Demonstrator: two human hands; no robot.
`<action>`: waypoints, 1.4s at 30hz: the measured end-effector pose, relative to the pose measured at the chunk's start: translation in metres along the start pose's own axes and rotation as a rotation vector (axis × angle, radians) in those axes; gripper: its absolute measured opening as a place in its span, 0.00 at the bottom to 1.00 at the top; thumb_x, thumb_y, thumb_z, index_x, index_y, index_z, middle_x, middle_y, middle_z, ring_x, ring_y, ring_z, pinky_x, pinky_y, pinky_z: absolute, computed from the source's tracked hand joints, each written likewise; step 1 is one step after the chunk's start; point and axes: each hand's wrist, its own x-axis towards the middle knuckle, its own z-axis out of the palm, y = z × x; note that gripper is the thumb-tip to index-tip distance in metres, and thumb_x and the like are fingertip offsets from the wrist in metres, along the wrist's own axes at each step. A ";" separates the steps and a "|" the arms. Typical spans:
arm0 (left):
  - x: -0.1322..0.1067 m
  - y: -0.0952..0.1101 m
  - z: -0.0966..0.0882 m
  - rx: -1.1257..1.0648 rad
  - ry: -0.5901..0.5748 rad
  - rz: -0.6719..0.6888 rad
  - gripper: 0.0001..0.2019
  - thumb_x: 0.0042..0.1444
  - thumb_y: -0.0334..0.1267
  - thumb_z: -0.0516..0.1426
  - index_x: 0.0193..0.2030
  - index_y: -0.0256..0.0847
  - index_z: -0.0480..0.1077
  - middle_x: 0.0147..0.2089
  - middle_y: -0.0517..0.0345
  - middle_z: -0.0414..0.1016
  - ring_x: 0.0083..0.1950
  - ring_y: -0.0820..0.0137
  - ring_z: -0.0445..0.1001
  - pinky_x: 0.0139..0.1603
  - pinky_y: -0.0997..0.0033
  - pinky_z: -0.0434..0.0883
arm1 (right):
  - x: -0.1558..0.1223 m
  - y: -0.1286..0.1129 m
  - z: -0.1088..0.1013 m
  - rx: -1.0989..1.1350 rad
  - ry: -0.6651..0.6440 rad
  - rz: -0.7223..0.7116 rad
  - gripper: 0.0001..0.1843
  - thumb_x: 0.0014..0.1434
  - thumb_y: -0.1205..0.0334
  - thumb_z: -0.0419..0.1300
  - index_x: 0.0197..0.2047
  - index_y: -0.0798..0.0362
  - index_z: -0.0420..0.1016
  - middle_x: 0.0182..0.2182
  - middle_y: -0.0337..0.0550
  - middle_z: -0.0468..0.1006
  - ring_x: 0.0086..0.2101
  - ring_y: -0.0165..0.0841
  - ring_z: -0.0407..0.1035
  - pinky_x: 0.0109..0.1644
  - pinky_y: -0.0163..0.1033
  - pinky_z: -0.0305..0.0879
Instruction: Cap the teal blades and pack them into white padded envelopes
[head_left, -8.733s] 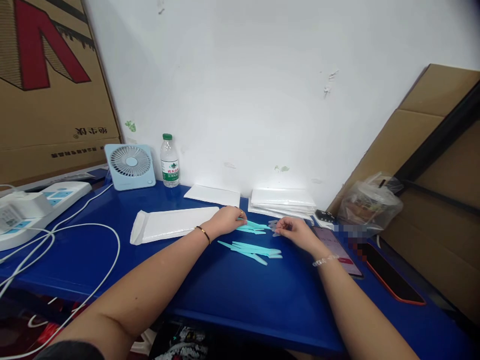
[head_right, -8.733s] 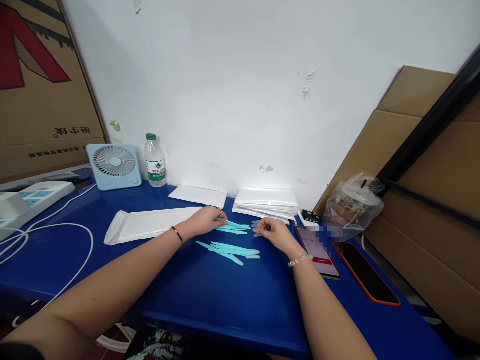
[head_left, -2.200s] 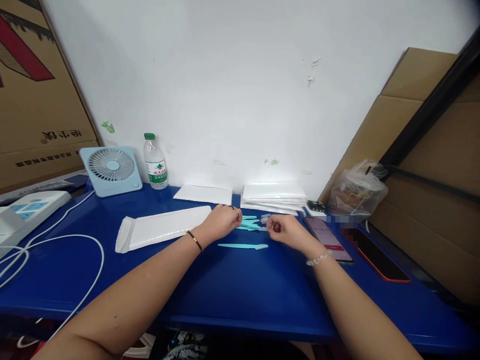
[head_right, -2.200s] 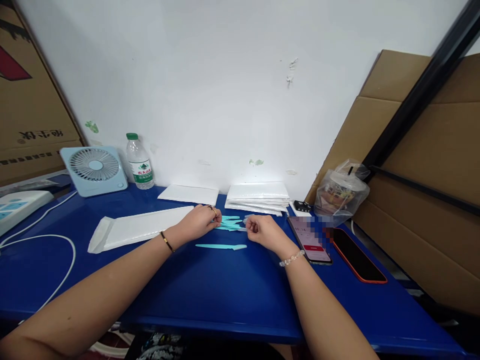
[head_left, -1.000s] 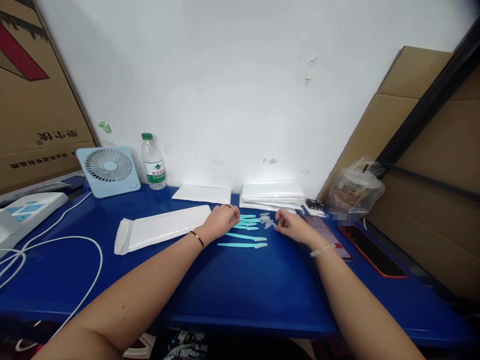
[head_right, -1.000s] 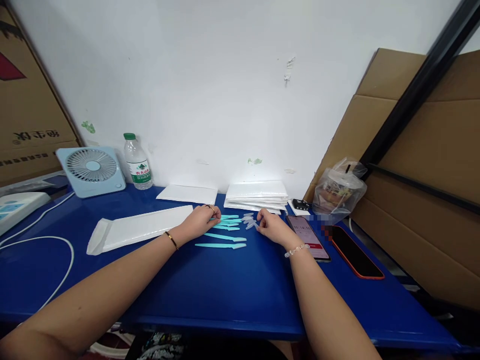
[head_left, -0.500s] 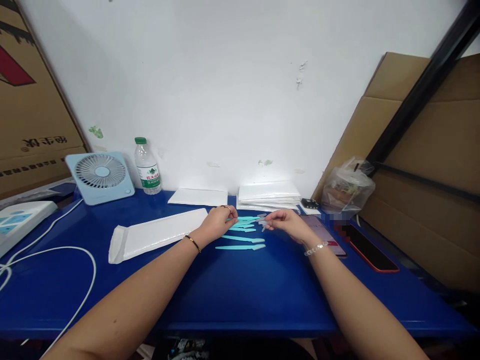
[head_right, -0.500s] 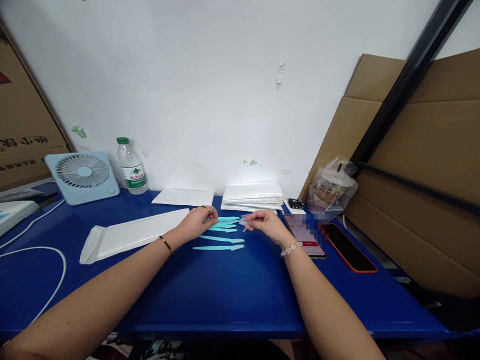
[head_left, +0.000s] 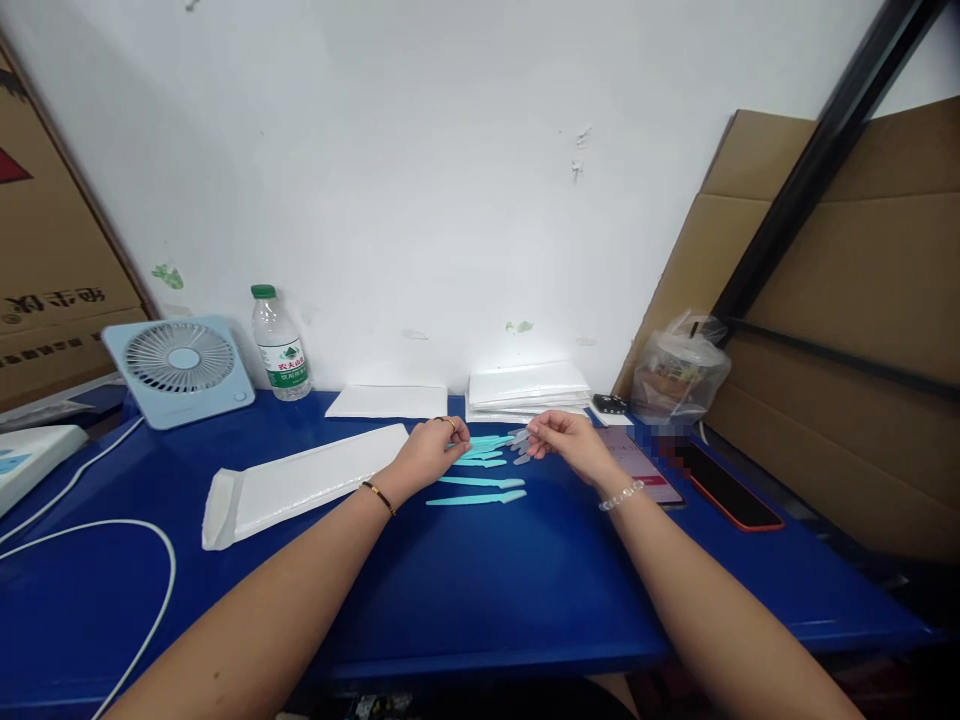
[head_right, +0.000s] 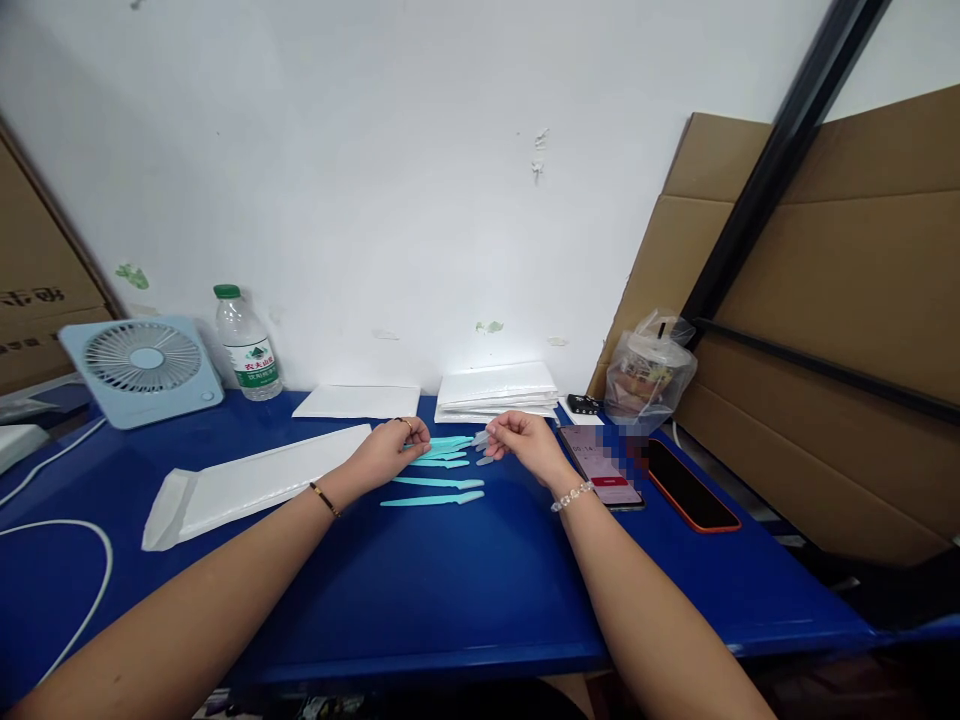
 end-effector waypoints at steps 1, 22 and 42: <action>0.000 0.001 0.000 -0.009 0.001 0.000 0.07 0.55 0.41 0.53 0.34 0.42 0.69 0.34 0.58 0.72 0.36 0.69 0.70 0.32 0.73 0.63 | -0.001 0.000 0.003 -0.005 -0.012 -0.002 0.17 0.50 0.50 0.66 0.31 0.57 0.71 0.23 0.39 0.76 0.25 0.31 0.74 0.28 0.33 0.69; -0.002 0.001 0.004 0.376 -0.145 0.106 0.08 0.55 0.39 0.55 0.39 0.43 0.73 0.42 0.55 0.74 0.42 0.65 0.71 0.40 0.70 0.64 | -0.004 0.007 0.008 -1.138 -0.194 -0.259 0.05 0.50 0.74 0.56 0.28 0.55 0.70 0.26 0.42 0.72 0.28 0.31 0.66 0.33 0.35 0.60; 0.000 0.002 0.003 0.279 -0.127 0.043 0.09 0.57 0.39 0.52 0.33 0.40 0.72 0.38 0.54 0.74 0.39 0.66 0.72 0.40 0.71 0.66 | -0.003 -0.003 -0.001 -0.227 -0.120 0.172 0.20 0.47 0.48 0.66 0.30 0.59 0.72 0.22 0.42 0.77 0.20 0.29 0.73 0.19 0.29 0.64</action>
